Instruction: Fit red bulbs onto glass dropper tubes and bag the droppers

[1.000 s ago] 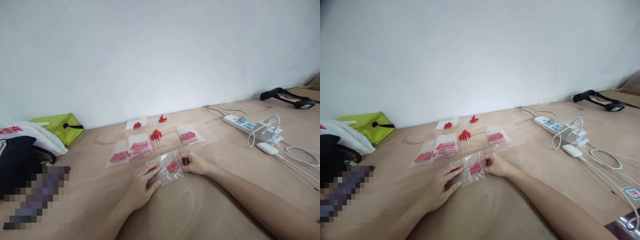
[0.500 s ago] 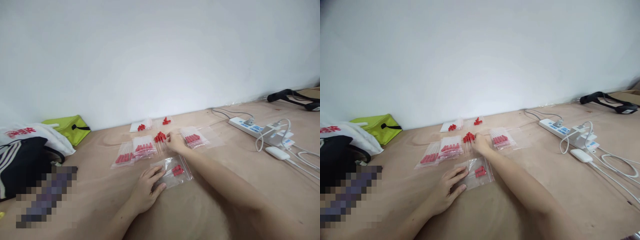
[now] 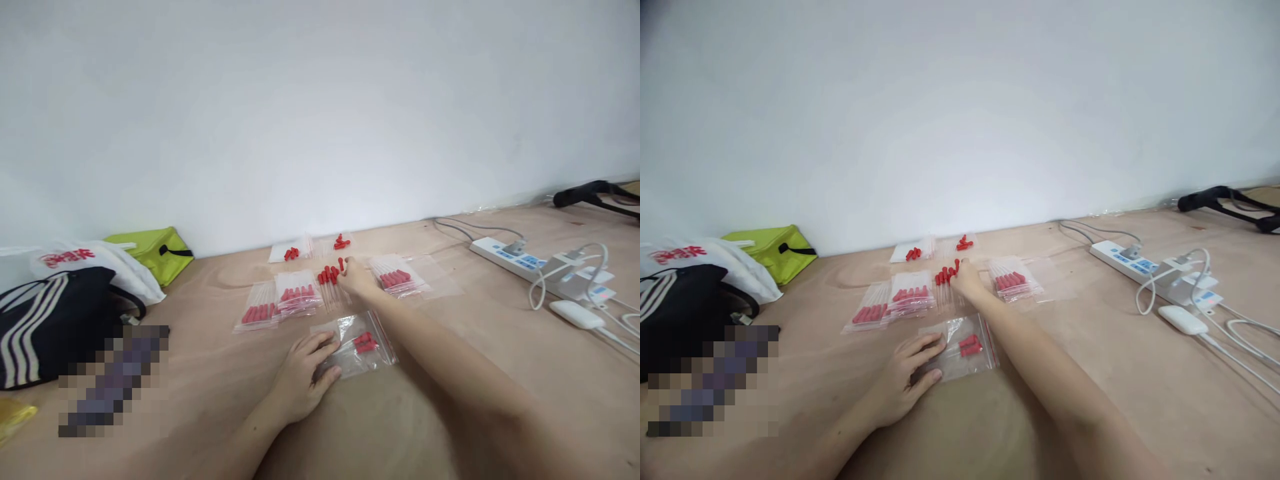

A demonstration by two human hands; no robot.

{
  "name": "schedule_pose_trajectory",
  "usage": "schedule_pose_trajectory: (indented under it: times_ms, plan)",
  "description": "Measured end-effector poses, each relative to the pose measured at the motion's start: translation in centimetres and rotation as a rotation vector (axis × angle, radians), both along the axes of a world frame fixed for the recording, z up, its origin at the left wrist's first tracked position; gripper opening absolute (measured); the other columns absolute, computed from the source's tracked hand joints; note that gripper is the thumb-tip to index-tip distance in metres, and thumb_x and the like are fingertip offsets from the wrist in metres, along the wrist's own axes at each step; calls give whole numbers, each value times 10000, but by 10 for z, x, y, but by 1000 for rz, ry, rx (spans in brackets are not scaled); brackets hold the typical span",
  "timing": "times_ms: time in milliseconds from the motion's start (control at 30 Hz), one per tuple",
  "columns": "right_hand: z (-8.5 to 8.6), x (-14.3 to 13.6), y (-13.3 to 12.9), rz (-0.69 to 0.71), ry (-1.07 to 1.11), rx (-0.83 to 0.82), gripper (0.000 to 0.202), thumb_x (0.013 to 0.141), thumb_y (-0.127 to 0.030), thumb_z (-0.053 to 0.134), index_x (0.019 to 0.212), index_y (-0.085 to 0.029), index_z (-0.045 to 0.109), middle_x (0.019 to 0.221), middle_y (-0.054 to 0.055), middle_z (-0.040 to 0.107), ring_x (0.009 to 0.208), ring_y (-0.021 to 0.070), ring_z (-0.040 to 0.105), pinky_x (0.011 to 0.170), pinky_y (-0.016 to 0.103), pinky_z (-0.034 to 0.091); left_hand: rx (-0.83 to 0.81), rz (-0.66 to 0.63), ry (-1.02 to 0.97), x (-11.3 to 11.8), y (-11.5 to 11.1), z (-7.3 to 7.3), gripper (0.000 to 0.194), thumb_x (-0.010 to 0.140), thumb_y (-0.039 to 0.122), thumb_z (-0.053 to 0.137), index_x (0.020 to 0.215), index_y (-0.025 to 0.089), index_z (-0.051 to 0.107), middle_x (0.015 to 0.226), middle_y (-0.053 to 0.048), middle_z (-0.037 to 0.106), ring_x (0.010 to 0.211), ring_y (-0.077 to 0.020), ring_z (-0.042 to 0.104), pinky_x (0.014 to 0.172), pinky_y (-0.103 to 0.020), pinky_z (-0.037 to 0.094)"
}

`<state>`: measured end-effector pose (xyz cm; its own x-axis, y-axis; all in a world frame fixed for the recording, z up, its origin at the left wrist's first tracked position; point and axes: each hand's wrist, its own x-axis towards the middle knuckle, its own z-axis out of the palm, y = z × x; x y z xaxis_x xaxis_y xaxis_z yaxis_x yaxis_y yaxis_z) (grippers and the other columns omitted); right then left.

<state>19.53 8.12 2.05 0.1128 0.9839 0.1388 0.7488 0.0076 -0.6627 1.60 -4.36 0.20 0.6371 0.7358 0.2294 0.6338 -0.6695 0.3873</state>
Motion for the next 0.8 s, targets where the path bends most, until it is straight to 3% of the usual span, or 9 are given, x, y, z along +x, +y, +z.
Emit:
schedule_pose_trajectory:
  times_ms: [133, 200, 333, 533, 800]
  plan:
    - [-4, 37, -37, 62, 198, 184, 584, 732, -130, 460, 1269, -95, 233, 726, 12, 566, 650, 135, 560, 612, 242, 428, 19, -7, 2, -1, 0, 0, 354, 806, 297, 508, 1155, 249, 541, 1207, -71, 537, 1107, -242, 485, 927, -458, 390]
    - [-13, 59, -62, 70, 380, 233, 572, 756, -218, 461, 1271, -162, 218, 685, -34, 515, 554, 115, 529, 523, 233, 423, 24, -10, 10, -1, 1, 0, 354, 808, 296, 505, 1157, 248, 540, 1215, -69, 531, 1115, -241, 478, 926, -456, 393]
    - [-31, 86, -99, -54, 702, 292, 551, 749, -365, 499, 1211, -216, 240, 646, -73, 466, 439, 91, 479, 410, 220, 401, 18, -13, 30, 0, 2, -1, 353, 816, 297, 494, 1161, 241, 538, 1228, -67, 521, 1125, -244, 468, 932, -472, 387]
    - [-41, 79, -103, -137, 1006, 210, 504, 665, -419, 599, 1031, -225, 311, 574, -96, 486, 456, 103, 530, 448, 238, 460, 14, 0, 47, -1, 3, -1, 338, 819, 300, 494, 1150, 259, 547, 1263, -55, 490, 1172, -247, 420, 943, -470, 382]
    - [-34, 65, -109, -131, 1193, 101, 441, 666, -436, 591, 949, -238, 318, 579, -93, 528, 450, 107, 562, 464, 250, 484, 26, 2, 60, 0, 3, 0, 334, 818, 318, 499, 1143, 263, 552, 1261, -49, 492, 1174, -245, 417, 946, -469, 384]
